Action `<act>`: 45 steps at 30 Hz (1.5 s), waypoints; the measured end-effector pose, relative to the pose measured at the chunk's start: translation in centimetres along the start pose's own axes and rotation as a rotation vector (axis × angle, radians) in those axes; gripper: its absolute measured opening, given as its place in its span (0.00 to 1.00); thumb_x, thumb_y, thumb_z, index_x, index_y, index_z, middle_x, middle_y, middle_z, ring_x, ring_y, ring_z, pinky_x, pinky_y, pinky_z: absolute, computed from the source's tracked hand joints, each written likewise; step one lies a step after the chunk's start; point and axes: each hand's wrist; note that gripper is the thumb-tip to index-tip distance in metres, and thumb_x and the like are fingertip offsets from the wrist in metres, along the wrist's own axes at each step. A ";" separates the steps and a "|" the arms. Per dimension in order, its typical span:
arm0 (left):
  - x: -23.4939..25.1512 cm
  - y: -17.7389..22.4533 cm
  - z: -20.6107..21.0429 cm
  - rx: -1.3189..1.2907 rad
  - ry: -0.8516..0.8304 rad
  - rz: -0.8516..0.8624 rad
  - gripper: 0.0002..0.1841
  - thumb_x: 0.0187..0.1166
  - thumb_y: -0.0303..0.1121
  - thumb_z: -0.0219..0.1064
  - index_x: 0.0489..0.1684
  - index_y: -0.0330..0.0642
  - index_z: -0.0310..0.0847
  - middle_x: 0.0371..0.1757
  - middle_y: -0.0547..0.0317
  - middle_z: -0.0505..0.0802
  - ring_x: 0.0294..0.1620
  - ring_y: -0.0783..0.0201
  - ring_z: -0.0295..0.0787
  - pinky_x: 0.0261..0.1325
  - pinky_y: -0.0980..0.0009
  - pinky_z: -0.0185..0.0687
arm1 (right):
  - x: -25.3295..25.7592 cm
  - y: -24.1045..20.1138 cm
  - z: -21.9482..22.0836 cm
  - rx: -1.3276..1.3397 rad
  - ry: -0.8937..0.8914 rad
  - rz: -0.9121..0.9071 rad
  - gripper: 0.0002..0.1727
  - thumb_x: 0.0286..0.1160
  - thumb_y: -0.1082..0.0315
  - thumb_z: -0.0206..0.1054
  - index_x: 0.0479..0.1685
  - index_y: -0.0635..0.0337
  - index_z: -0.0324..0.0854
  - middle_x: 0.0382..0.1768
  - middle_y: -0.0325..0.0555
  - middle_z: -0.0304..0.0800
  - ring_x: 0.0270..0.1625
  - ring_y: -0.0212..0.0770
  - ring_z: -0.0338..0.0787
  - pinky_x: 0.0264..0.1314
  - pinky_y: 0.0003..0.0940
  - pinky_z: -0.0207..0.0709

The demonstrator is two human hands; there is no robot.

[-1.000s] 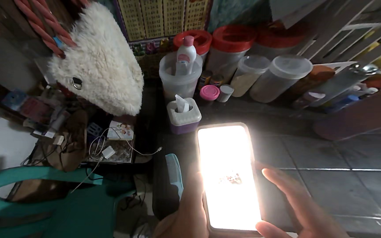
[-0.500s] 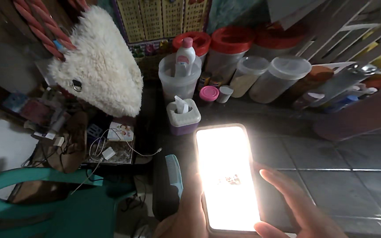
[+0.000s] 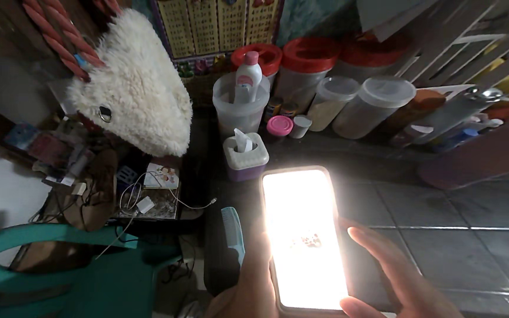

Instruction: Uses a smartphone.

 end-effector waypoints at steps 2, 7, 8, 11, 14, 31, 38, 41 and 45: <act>-0.1 0.4 0.2 0.021 0.014 -0.029 0.30 0.89 0.34 0.29 0.83 0.15 0.44 0.78 0.36 0.71 0.78 0.72 0.71 0.80 0.77 0.66 | 0.0 0.0 0.0 -0.003 -0.002 -0.005 0.41 0.81 0.50 0.69 0.89 0.59 0.57 0.88 0.60 0.62 0.92 0.39 0.57 0.92 0.36 0.52; 0.2 -0.3 0.0 -0.010 0.014 -0.023 0.35 0.89 0.46 0.39 0.87 0.26 0.46 0.76 0.49 0.78 0.75 0.74 0.76 0.76 0.74 0.73 | 0.0 -0.1 0.0 0.010 0.005 0.005 0.41 0.81 0.50 0.70 0.89 0.58 0.58 0.87 0.60 0.63 0.92 0.38 0.58 0.92 0.35 0.53; 0.3 -0.8 -0.5 -0.016 -0.021 0.016 0.38 0.89 0.51 0.44 0.87 0.24 0.46 0.77 0.47 0.77 0.77 0.72 0.75 0.79 0.72 0.72 | 0.0 -0.1 0.0 0.009 0.004 0.005 0.42 0.81 0.50 0.70 0.89 0.58 0.58 0.87 0.60 0.63 0.92 0.38 0.58 0.92 0.35 0.53; 0.3 -0.5 -0.1 -0.006 0.012 0.003 0.33 0.91 0.46 0.38 0.84 0.24 0.50 0.75 0.46 0.77 0.76 0.71 0.75 0.79 0.71 0.70 | -0.1 -0.3 0.0 0.009 -0.002 0.008 0.42 0.81 0.51 0.70 0.89 0.61 0.57 0.88 0.61 0.62 0.92 0.38 0.57 0.92 0.35 0.52; 0.1 1.0 1.0 0.035 0.068 -0.068 0.29 0.91 0.35 0.26 0.86 0.25 0.48 0.75 0.45 0.75 0.75 0.75 0.72 0.78 0.78 0.68 | 0.0 -0.2 0.0 0.008 -0.002 0.005 0.41 0.81 0.51 0.70 0.89 0.60 0.57 0.88 0.59 0.62 0.92 0.38 0.57 0.92 0.35 0.52; 0.8 -0.9 -0.7 -0.023 -0.029 0.021 0.38 0.89 0.52 0.45 0.86 0.25 0.49 0.77 0.48 0.77 0.78 0.71 0.74 0.80 0.70 0.70 | 0.4 -0.1 -0.1 -0.001 -0.005 -0.010 0.42 0.81 0.50 0.69 0.89 0.60 0.57 0.87 0.59 0.63 0.92 0.36 0.57 0.92 0.33 0.52; 0.8 -0.9 -0.6 -0.062 -0.027 0.012 0.38 0.88 0.54 0.48 0.84 0.26 0.52 0.73 0.51 0.80 0.74 0.72 0.77 0.77 0.71 0.74 | 0.3 0.1 -0.2 0.014 -0.011 -0.002 0.42 0.81 0.49 0.69 0.90 0.59 0.56 0.89 0.57 0.61 0.92 0.37 0.57 0.93 0.35 0.53; 0.7 0.2 0.0 -0.045 0.002 -0.063 0.30 0.91 0.41 0.33 0.86 0.28 0.49 0.73 0.50 0.78 0.74 0.74 0.76 0.76 0.75 0.73 | 0.2 1.1 -0.7 0.041 0.035 0.040 0.43 0.83 0.44 0.65 0.92 0.55 0.55 0.90 0.49 0.62 0.91 0.32 0.58 0.93 0.36 0.56; 0.5 0.5 0.1 -0.040 0.030 -0.083 0.28 0.91 0.40 0.31 0.84 0.30 0.53 0.69 0.53 0.81 0.70 0.75 0.79 0.72 0.75 0.77 | -0.4 5.5 -1.6 -0.006 0.157 0.187 0.36 0.83 0.40 0.62 0.83 0.51 0.69 0.79 0.40 0.78 0.81 0.30 0.75 0.82 0.36 0.73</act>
Point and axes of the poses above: each hand's wrist, its own x-axis towards the middle knuckle, its own z-axis out of the palm, y = z × x
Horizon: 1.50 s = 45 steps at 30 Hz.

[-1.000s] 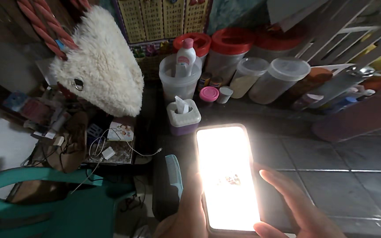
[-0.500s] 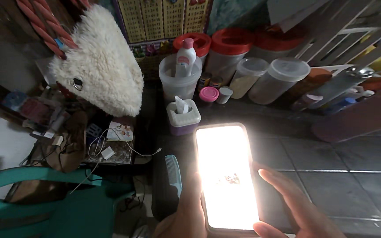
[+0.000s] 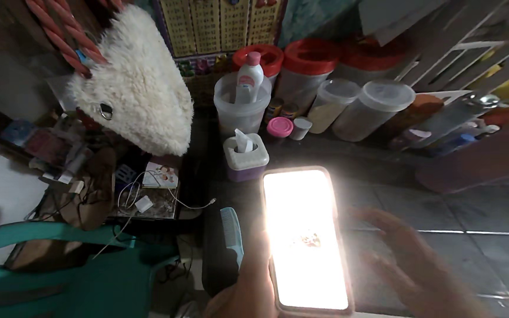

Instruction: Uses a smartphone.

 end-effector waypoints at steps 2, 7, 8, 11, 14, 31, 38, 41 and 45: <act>0.0 -0.2 -0.2 0.001 -0.019 0.016 0.29 0.91 0.41 0.33 0.84 0.29 0.52 0.70 0.53 0.81 0.70 0.74 0.79 0.73 0.73 0.77 | -0.1 2.4 -0.1 -0.180 0.019 0.094 0.27 0.81 0.47 0.64 0.63 0.62 0.84 0.58 0.52 0.90 0.62 0.42 0.89 0.63 0.47 0.85; 0.1 -0.2 -0.2 0.019 -0.008 -0.005 0.30 0.90 0.41 0.34 0.85 0.29 0.51 0.72 0.51 0.79 0.73 0.74 0.77 0.75 0.74 0.74 | -0.2 5.7 0.7 -0.497 -0.465 0.648 0.18 0.88 0.66 0.60 0.59 0.75 0.85 0.54 0.74 0.89 0.61 0.72 0.88 0.67 0.71 0.73; 0.1 -0.1 -0.2 0.022 0.013 -0.006 0.29 0.89 0.40 0.33 0.84 0.29 0.53 0.71 0.52 0.80 0.71 0.75 0.78 0.74 0.74 0.76 | -0.3 6.0 0.9 -0.536 -0.567 0.703 0.18 0.88 0.66 0.60 0.60 0.76 0.84 0.56 0.75 0.88 0.63 0.73 0.87 0.69 0.71 0.73; 0.1 -0.1 -0.2 0.002 0.010 -0.006 0.29 0.89 0.38 0.33 0.83 0.29 0.52 0.69 0.52 0.80 0.70 0.75 0.80 0.72 0.74 0.78 | 0.3 4.9 1.6 -0.563 -0.833 0.884 0.22 0.91 0.64 0.58 0.66 0.79 0.79 0.65 0.76 0.84 0.73 0.70 0.81 0.77 0.63 0.68; 0.0 0.0 0.0 0.005 0.028 -0.008 0.28 0.89 0.38 0.31 0.84 0.30 0.53 0.69 0.53 0.80 0.70 0.75 0.79 0.72 0.75 0.77 | -0.9 7.3 2.5 -0.565 -1.007 0.851 0.26 0.91 0.59 0.57 0.68 0.77 0.79 0.68 0.76 0.82 0.75 0.71 0.80 0.78 0.66 0.66; 0.2 -0.5 -0.2 -0.013 0.036 0.006 0.28 0.90 0.42 0.33 0.79 0.32 0.59 0.66 0.57 0.84 0.69 0.75 0.81 0.72 0.72 0.78 | -4.6 13.9 5.4 -0.633 -1.086 0.690 0.36 0.77 0.40 0.66 0.67 0.66 0.82 0.66 0.69 0.86 0.70 0.70 0.84 0.71 0.73 0.74; 0.3 -0.4 -0.1 0.006 0.052 -0.011 0.29 0.89 0.42 0.32 0.84 0.32 0.56 0.70 0.54 0.81 0.71 0.75 0.79 0.73 0.74 0.77 | -3.0 10.6 4.8 -0.613 -1.142 0.735 0.32 0.81 0.46 0.66 0.70 0.66 0.80 0.69 0.68 0.83 0.75 0.67 0.82 0.74 0.70 0.71; 0.4 -0.5 -0.2 -0.011 0.049 0.000 0.29 0.90 0.40 0.32 0.84 0.32 0.54 0.71 0.54 0.81 0.71 0.75 0.78 0.74 0.74 0.76 | -3.2 10.8 4.7 -0.567 -1.111 0.700 0.33 0.81 0.45 0.66 0.73 0.65 0.79 0.69 0.68 0.84 0.74 0.68 0.82 0.75 0.71 0.70; 0.7 -1.0 -0.7 0.036 0.006 0.022 0.36 0.87 0.50 0.43 0.88 0.31 0.53 0.81 0.50 0.76 0.81 0.72 0.71 0.81 0.71 0.69 | -2.8 9.8 4.8 -0.568 -1.113 0.751 0.33 0.83 0.47 0.65 0.74 0.68 0.78 0.70 0.70 0.83 0.75 0.70 0.81 0.76 0.70 0.68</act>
Point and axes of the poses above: each hand's wrist, its own x-axis towards the middle knuckle, its own z-axis out of the palm, y = z × x
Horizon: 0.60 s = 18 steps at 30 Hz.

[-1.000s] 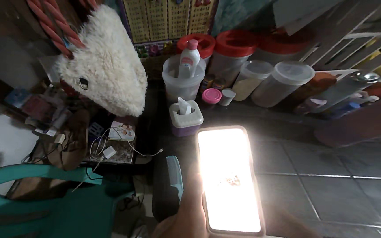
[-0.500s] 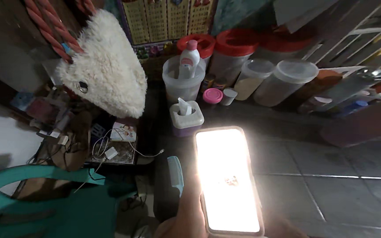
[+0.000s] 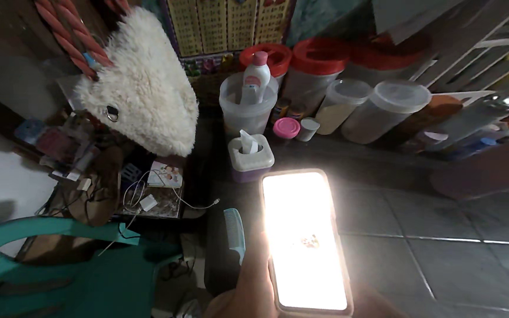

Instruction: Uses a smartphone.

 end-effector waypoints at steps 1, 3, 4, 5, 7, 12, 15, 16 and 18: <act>0.0 -0.1 -0.1 0.005 0.001 0.008 0.37 0.87 0.52 0.44 0.87 0.30 0.55 0.80 0.50 0.77 0.80 0.71 0.72 0.80 0.71 0.71 | -0.3 -0.4 -0.2 0.002 -0.008 0.008 0.33 0.84 0.48 0.65 0.73 0.68 0.78 0.70 0.70 0.82 0.75 0.70 0.80 0.77 0.70 0.68; 0.0 -0.1 -0.1 -0.010 0.011 0.021 0.37 0.87 0.52 0.45 0.86 0.29 0.56 0.78 0.50 0.78 0.78 0.71 0.75 0.79 0.71 0.72 | 0.6 0.3 0.4 -0.001 0.016 0.000 0.33 0.82 0.45 0.64 0.69 0.67 0.81 0.68 0.69 0.85 0.73 0.69 0.83 0.74 0.72 0.70; -0.1 0.2 0.2 -0.018 0.025 0.014 0.34 0.89 0.48 0.41 0.85 0.30 0.56 0.75 0.51 0.80 0.75 0.73 0.76 0.76 0.72 0.74 | 1.4 1.2 1.0 -0.004 0.039 -0.020 0.33 0.80 0.42 0.64 0.65 0.66 0.83 0.65 0.68 0.87 0.71 0.68 0.85 0.72 0.73 0.72; -0.2 0.6 0.5 -0.022 0.042 0.001 0.30 0.90 0.43 0.35 0.83 0.30 0.55 0.71 0.53 0.80 0.72 0.74 0.78 0.74 0.74 0.75 | 1.9 1.6 1.2 -0.013 0.039 -0.039 0.33 0.80 0.42 0.64 0.64 0.66 0.84 0.64 0.68 0.87 0.70 0.68 0.85 0.72 0.73 0.72; -0.2 0.8 0.8 -0.045 0.065 -0.002 0.28 0.89 0.40 0.33 0.81 0.30 0.57 0.67 0.54 0.83 0.68 0.75 0.80 0.71 0.74 0.78 | 2.5 2.0 1.4 -0.091 0.024 -0.069 0.33 0.82 0.42 0.61 0.65 0.67 0.83 0.65 0.67 0.87 0.71 0.67 0.85 0.73 0.71 0.72; -0.2 0.8 0.7 -0.066 0.058 -0.011 0.27 0.90 0.41 0.35 0.78 0.32 0.60 0.64 0.55 0.84 0.67 0.74 0.82 0.69 0.73 0.80 | 1.8 0.6 1.1 -0.037 -0.003 -0.022 0.30 0.85 0.46 0.62 0.69 0.64 0.82 0.68 0.66 0.85 0.73 0.67 0.83 0.75 0.69 0.70; -0.1 0.6 0.7 -0.075 0.029 -0.001 0.27 0.90 0.44 0.36 0.78 0.33 0.60 0.64 0.57 0.85 0.67 0.73 0.82 0.70 0.71 0.80 | 1.8 0.8 1.2 -0.012 -0.005 -0.017 0.29 0.84 0.48 0.63 0.68 0.65 0.82 0.67 0.67 0.86 0.73 0.67 0.83 0.74 0.71 0.71; 0.0 0.6 0.7 -0.064 0.026 0.005 0.28 0.89 0.44 0.37 0.78 0.32 0.60 0.64 0.57 0.84 0.67 0.74 0.82 0.71 0.72 0.79 | 1.4 0.5 0.9 -0.027 -0.014 -0.013 0.28 0.84 0.49 0.64 0.68 0.66 0.82 0.67 0.67 0.85 0.73 0.67 0.83 0.74 0.71 0.71; 0.3 0.1 0.3 -0.097 -0.024 0.036 0.30 0.89 0.49 0.42 0.79 0.33 0.58 0.67 0.56 0.83 0.70 0.71 0.80 0.74 0.69 0.77 | 0.7 -0.6 0.3 -0.080 -0.043 0.008 0.27 0.86 0.50 0.63 0.68 0.65 0.83 0.69 0.65 0.85 0.75 0.64 0.83 0.76 0.68 0.70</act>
Point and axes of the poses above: each hand's wrist, its own x-axis towards the middle knuckle, its own z-axis out of the palm, y = z × x
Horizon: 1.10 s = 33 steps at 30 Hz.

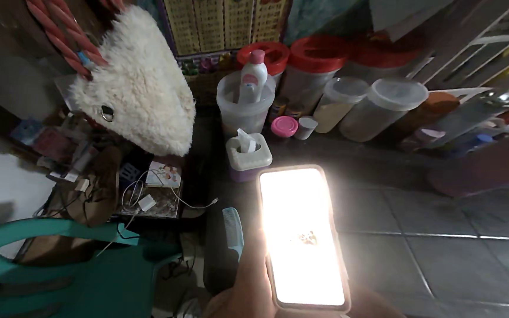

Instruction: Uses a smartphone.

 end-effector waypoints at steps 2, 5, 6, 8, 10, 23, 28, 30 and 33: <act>0.1 -0.2 -0.2 -0.019 -0.026 0.014 0.31 0.88 0.52 0.47 0.79 0.35 0.59 0.67 0.57 0.84 0.70 0.71 0.81 0.74 0.68 0.77 | 0.3 0.0 0.2 -0.007 0.004 0.000 0.29 0.86 0.48 0.62 0.70 0.64 0.82 0.70 0.64 0.84 0.75 0.64 0.82 0.76 0.68 0.70; -0.1 0.5 0.4 0.049 0.030 -0.010 0.26 0.88 0.43 0.38 0.75 0.33 0.63 0.61 0.59 0.86 0.65 0.75 0.84 0.69 0.72 0.81 | 0.3 0.2 0.3 0.015 0.017 0.008 0.30 0.86 0.46 0.60 0.69 0.65 0.81 0.69 0.66 0.85 0.74 0.64 0.83 0.76 0.68 0.71; 0.0 0.4 0.2 0.058 0.018 0.003 0.27 0.88 0.44 0.39 0.76 0.32 0.62 0.62 0.60 0.86 0.65 0.75 0.83 0.69 0.73 0.80 | 0.0 0.0 0.1 0.024 0.019 0.018 0.31 0.87 0.46 0.60 0.68 0.66 0.82 0.68 0.66 0.86 0.73 0.64 0.84 0.75 0.67 0.71; 0.1 -0.3 -0.3 0.018 -0.032 0.035 0.34 0.88 0.52 0.48 0.82 0.31 0.57 0.68 0.56 0.84 0.70 0.71 0.81 0.74 0.69 0.78 | 0.4 0.3 0.5 0.014 0.048 0.010 0.31 0.86 0.44 0.60 0.64 0.66 0.84 0.65 0.66 0.87 0.70 0.65 0.86 0.72 0.68 0.73; 0.2 -0.5 -0.3 0.001 -0.022 0.039 0.35 0.86 0.54 0.50 0.80 0.32 0.58 0.67 0.55 0.84 0.70 0.70 0.81 0.74 0.67 0.77 | -0.1 -0.1 -0.1 0.006 0.015 0.010 0.31 0.87 0.45 0.59 0.66 0.67 0.82 0.67 0.67 0.86 0.72 0.66 0.84 0.73 0.69 0.71; 0.1 0.2 0.1 0.057 0.015 -0.004 0.27 0.89 0.42 0.37 0.78 0.31 0.59 0.65 0.57 0.83 0.69 0.75 0.80 0.72 0.73 0.77 | 0.5 0.3 0.5 0.033 0.011 0.023 0.31 0.85 0.46 0.62 0.68 0.67 0.82 0.68 0.66 0.85 0.74 0.65 0.84 0.75 0.69 0.71; 0.0 0.4 0.3 0.072 0.026 -0.013 0.27 0.88 0.39 0.35 0.80 0.30 0.57 0.67 0.55 0.81 0.69 0.76 0.78 0.73 0.75 0.75 | -1.7 -1.5 -1.1 0.007 -0.034 0.011 0.28 0.89 0.51 0.58 0.73 0.67 0.78 0.72 0.67 0.82 0.76 0.65 0.81 0.77 0.66 0.69; 0.1 0.2 0.1 0.056 -0.002 0.002 0.29 0.89 0.43 0.39 0.83 0.31 0.55 0.69 0.55 0.80 0.71 0.74 0.78 0.74 0.73 0.75 | -2.6 -2.2 -1.6 0.007 -0.030 0.012 0.28 0.89 0.53 0.58 0.74 0.68 0.77 0.72 0.68 0.81 0.77 0.66 0.81 0.77 0.67 0.69; 0.4 -0.7 -0.4 0.000 -0.053 0.051 0.32 0.87 0.52 0.50 0.80 0.35 0.58 0.66 0.57 0.84 0.69 0.71 0.81 0.73 0.67 0.78 | -3.0 -2.5 -1.8 0.002 -0.033 0.024 0.27 0.91 0.53 0.56 0.74 0.68 0.77 0.73 0.67 0.81 0.77 0.64 0.81 0.77 0.65 0.69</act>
Point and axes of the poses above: each hand's wrist, its own x-axis towards the middle knuckle, its own z-axis out of the palm, y = z × x
